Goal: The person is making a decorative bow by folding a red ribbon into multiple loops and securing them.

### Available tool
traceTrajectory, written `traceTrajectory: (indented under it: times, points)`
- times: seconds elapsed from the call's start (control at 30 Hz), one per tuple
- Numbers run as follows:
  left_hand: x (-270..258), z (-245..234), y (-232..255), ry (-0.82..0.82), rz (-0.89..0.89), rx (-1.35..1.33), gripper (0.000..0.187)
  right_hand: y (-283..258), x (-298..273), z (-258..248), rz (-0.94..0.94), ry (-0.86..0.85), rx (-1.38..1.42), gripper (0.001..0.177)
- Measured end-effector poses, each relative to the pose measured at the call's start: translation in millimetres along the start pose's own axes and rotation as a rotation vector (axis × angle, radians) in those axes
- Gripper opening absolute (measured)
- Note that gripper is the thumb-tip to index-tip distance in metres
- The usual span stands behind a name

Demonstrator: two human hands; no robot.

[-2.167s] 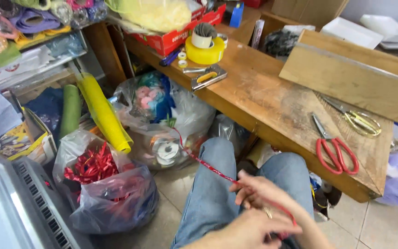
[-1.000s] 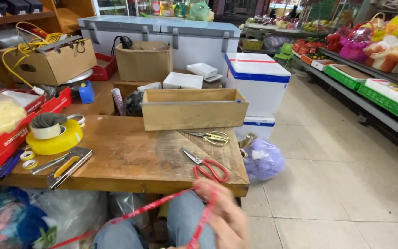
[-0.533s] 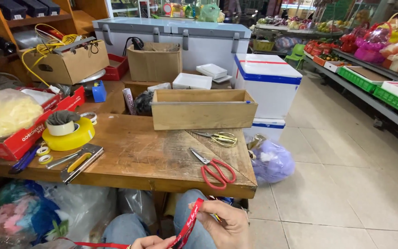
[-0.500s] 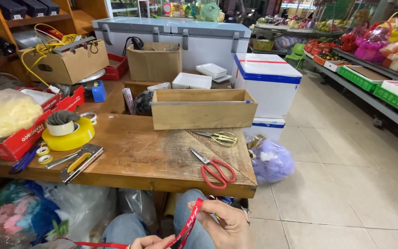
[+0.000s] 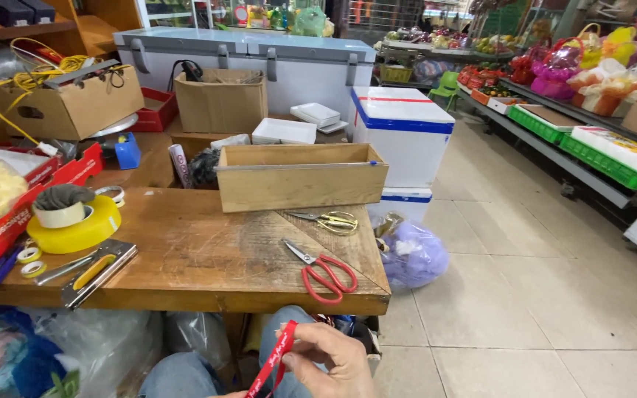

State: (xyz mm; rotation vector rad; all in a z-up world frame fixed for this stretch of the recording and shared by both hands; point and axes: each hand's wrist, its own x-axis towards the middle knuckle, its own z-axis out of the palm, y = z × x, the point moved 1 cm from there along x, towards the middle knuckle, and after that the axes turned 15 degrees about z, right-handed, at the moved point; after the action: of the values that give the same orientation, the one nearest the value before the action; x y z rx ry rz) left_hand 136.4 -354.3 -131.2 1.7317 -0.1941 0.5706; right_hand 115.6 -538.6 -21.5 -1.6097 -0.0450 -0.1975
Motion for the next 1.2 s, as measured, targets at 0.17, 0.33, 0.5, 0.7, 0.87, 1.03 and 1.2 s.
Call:
traceTrajectory:
  times: [0.17, 0.33, 0.5, 0.7, 0.87, 1.03, 1.2]
  points:
    - [-12, -40, 58, 0.011, -0.204, -0.184, 0.022, -1, 8, 3, 0.085, -0.016, -0.215, 0.017]
    - [-12, -44, 83, -0.008, -0.415, -0.343, 0.029, 37, 16, 10, 0.099, -0.219, 0.154, 0.030]
    - [-12, -44, 79, -0.123, -0.386, -0.263, 0.037, 15, 10, 22, 0.211, -0.234, 0.086, 0.033]
    - [-16, -36, 30, 0.058, -0.466, -0.619, 0.016, 8, 13, 36, 0.144, -0.247, 0.069, 0.032]
    - [9, -52, 10, 0.129, -0.636, -0.874, 0.019, 44, 15, 37, 0.240, -0.376, -0.013, 0.035]
    - [42, -67, 24, 0.138, -0.543, -0.820, 0.018, 66, 13, 63, 0.248, -0.664, 0.003, 0.054]
    - [59, -88, 50, 0.255, -0.358, -0.595, 0.022, 51, 14, 54, 0.358, -0.681, -0.032, 0.039]
